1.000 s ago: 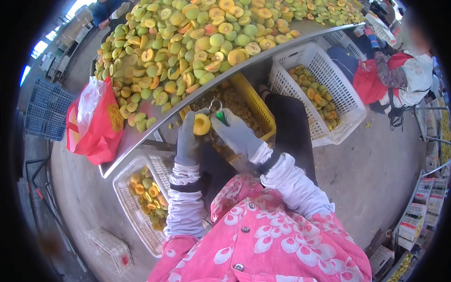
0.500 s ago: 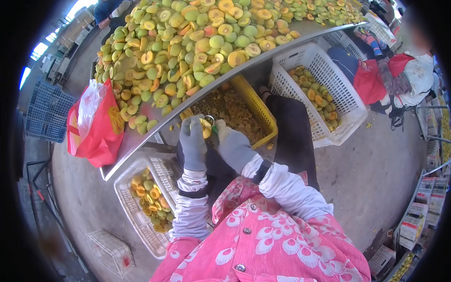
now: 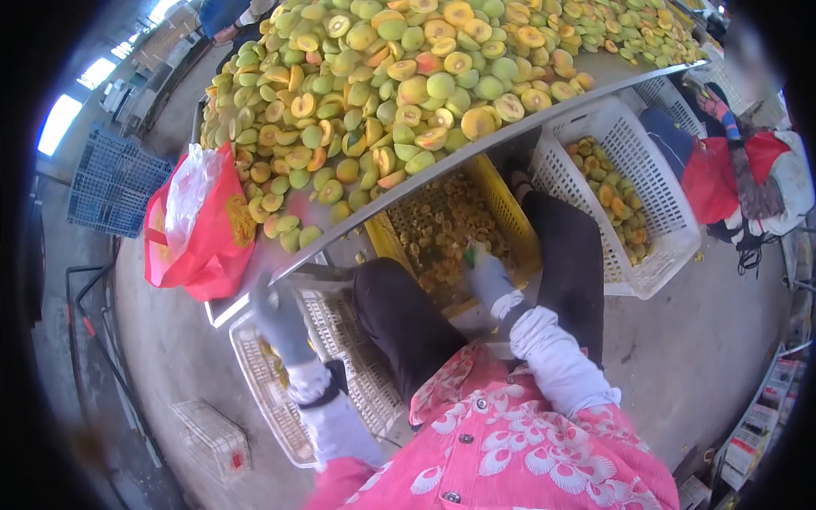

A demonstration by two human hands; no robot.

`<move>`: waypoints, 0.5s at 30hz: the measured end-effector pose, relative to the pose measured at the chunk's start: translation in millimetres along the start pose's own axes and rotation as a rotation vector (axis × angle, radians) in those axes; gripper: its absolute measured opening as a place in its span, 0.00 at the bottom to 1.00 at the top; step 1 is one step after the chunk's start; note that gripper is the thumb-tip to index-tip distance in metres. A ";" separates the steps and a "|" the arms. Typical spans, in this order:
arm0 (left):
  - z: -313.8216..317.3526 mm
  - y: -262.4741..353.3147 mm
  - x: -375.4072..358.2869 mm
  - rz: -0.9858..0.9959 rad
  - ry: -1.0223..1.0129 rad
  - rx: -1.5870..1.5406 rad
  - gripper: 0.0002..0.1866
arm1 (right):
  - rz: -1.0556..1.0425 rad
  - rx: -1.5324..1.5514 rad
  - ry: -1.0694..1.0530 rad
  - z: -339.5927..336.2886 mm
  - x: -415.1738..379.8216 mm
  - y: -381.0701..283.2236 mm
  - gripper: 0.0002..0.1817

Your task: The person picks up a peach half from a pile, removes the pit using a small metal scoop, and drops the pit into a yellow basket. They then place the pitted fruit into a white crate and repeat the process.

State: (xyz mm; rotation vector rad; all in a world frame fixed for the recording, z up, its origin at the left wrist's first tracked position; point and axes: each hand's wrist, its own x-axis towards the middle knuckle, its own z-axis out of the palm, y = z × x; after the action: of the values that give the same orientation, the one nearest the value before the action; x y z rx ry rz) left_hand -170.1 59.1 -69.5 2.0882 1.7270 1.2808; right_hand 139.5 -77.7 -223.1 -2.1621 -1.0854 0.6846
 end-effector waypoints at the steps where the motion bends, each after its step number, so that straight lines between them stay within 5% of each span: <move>1: 23.3 10.9 17.7 -0.048 -0.126 -0.090 0.19 | -0.081 0.077 -0.015 4.6 0.3 3.4 0.17; 2: 48.7 23.4 39.6 -0.089 -0.252 -0.181 0.20 | -0.084 0.076 -0.009 1.2 -0.4 -0.4 0.17; 7: 186.1 -25.2 120.9 0.126 -0.570 0.385 0.27 | 0.101 0.148 -0.124 -39.8 -10.5 -39.1 0.20; 10: 186.5 13.5 127.5 -0.105 -0.614 0.431 0.24 | 0.166 0.190 -0.149 -49.3 -6.0 -47.9 0.19; 12: 173.4 29.3 121.2 -0.423 -0.639 -0.155 0.15 | -0.073 0.327 -0.095 -40.4 -0.6 -53.2 0.16; 15: 157.6 38.8 89.0 -0.324 -0.446 -0.566 0.10 | -0.263 0.316 -0.111 -72.9 -4.0 -129.6 0.15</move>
State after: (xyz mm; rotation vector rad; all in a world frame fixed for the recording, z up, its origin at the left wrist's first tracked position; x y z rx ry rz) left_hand -37.2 184.3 -100.0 1.5410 1.2531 0.9631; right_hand 120.3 -41.1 -80.2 -1.6963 -1.2025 0.8008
